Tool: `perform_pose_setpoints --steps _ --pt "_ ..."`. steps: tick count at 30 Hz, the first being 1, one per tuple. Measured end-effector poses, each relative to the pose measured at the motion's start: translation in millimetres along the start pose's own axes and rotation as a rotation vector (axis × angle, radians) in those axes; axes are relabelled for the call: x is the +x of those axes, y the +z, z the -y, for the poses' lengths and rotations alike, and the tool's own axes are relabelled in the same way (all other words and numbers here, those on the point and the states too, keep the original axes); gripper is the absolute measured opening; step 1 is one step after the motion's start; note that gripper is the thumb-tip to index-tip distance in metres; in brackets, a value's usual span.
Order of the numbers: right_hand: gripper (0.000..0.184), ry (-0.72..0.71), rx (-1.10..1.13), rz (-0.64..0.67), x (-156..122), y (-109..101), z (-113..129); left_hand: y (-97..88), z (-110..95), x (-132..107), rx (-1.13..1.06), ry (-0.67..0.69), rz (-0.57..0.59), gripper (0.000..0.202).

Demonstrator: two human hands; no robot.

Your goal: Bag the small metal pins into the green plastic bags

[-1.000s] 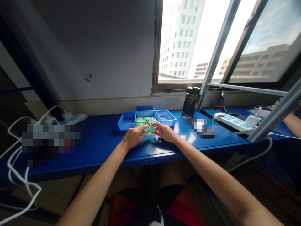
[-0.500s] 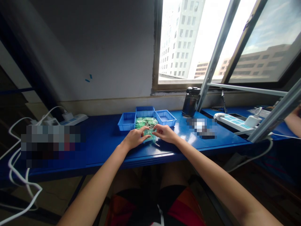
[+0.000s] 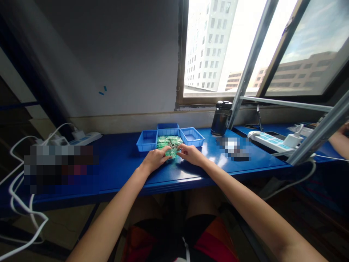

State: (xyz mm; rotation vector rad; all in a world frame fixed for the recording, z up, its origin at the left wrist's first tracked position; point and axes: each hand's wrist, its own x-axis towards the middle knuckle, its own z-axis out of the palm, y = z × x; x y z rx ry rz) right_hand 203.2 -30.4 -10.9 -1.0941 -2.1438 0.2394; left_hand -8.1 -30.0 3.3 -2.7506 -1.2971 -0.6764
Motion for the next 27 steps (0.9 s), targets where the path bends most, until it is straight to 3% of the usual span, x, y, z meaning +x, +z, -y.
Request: perform_pose_setpoints --steps 16,27 --pt "0.02 0.007 0.011 0.036 -0.8 -3.3 5.8 -1.9 -1.2 -0.8 0.113 0.018 -0.058 0.033" --pt "0.019 -0.009 -0.033 -0.014 -0.5 -7.4 10.3 -1.4 -1.3 -1.0 0.003 -0.001 -0.133 0.032"
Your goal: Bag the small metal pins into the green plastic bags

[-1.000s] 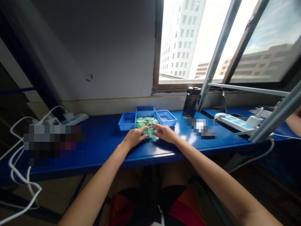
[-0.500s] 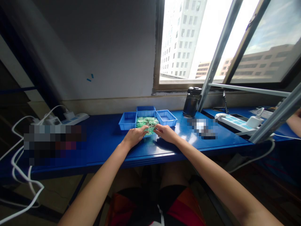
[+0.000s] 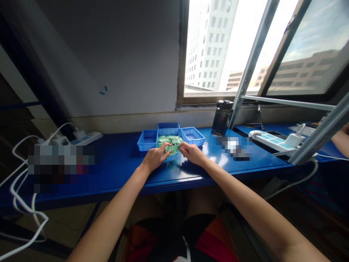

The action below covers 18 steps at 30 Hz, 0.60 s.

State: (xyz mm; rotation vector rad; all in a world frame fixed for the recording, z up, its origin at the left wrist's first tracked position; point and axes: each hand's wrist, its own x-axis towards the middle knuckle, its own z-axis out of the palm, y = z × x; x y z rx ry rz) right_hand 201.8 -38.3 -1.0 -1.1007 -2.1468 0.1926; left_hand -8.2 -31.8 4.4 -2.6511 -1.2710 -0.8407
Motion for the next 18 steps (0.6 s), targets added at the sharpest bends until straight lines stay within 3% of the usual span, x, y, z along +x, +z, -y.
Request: perform_pose_setpoints --steps 8,15,18 --pt "0.02 0.006 0.007 -0.064 -0.3 2.5 -3.1 -2.1 0.5 -0.9 0.006 -0.005 0.044 0.023" --pt "0.023 0.049 0.172 -0.105 -3.2 -4.1 8.7 -12.7 -8.9 -1.1 -0.064 -0.014 -0.064 0.018" --pt "0.029 0.139 0.368 -0.077 -10.9 -5.4 20.9 -15.3 -25.4 -14.4 -0.214 -0.126 -0.127 0.018"
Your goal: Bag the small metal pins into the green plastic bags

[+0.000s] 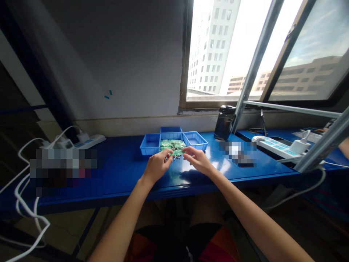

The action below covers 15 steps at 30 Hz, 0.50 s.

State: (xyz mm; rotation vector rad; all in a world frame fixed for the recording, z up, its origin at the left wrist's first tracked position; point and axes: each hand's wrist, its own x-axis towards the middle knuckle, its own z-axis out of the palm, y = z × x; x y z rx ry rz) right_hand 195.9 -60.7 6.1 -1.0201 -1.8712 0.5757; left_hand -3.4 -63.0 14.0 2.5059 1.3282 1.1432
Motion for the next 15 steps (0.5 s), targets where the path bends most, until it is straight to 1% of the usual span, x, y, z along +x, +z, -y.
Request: perform_pose_setpoints --steps 3,4,6,8,12,14,15 --pt "0.032 0.092 0.167 -0.023 -13.5 8.1 7.8 1.9 -13.6 -22.5 -0.171 -0.132 -0.032 0.019" --pt "0.032 0.121 0.177 -0.04 -17.8 11.3 9.5 2.1 -16.5 -29.3 -0.208 -0.154 -0.027 0.02" --pt "0.029 0.166 0.163 0.012 -24.7 16.9 11.9 1.3 -19.2 -38.8 -0.292 -0.195 -0.016 0.022" --pt "0.025 0.184 0.183 0.024 -28.7 20.0 13.7 -0.8 -18.0 -42.6 -0.373 -0.23 0.005 0.022" --pt "0.02 0.192 0.202 0.057 -30.4 19.5 17.4 -3.2 -11.0 -40.2 -0.54 -0.318 0.091 0.025" --pt "0.019 0.193 0.219 0.083 -30.3 18.2 19.2 -2.2 -8.9 -39.2 -0.594 -0.341 0.1 0.026" --pt "0.018 0.194 0.23 0.087 -30.4 17.7 19.8 -1.3 -8.5 -39.3 -0.593 -0.337 0.084 0.025"
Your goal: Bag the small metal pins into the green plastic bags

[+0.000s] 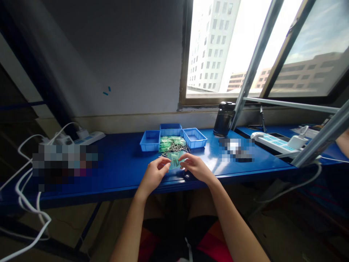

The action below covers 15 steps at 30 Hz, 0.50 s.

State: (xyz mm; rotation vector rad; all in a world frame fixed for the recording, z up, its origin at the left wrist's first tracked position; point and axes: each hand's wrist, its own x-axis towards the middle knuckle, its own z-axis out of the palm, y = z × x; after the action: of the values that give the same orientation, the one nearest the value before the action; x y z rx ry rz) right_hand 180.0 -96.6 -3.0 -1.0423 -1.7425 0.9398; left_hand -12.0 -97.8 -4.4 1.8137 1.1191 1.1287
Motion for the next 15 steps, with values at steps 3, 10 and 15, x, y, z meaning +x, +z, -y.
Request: perform_pose_setpoints --steps 3,10,15 --pt "0.018 0.008 0.016 0.014 -0.9 -0.6 0.4 2.5 1.9 -1.7 0.017 0.031 -0.04 0.022" --pt "0.019 0.001 0.02 0.046 -1.7 -1.9 -2.9 2.0 5.3 -0.6 -0.021 -0.03 -0.048 0.032" --pt "0.022 0.002 0.014 0.042 -2.1 -3.0 -3.7 -1.1 9.2 3.7 -0.064 -0.104 -0.004 0.046"
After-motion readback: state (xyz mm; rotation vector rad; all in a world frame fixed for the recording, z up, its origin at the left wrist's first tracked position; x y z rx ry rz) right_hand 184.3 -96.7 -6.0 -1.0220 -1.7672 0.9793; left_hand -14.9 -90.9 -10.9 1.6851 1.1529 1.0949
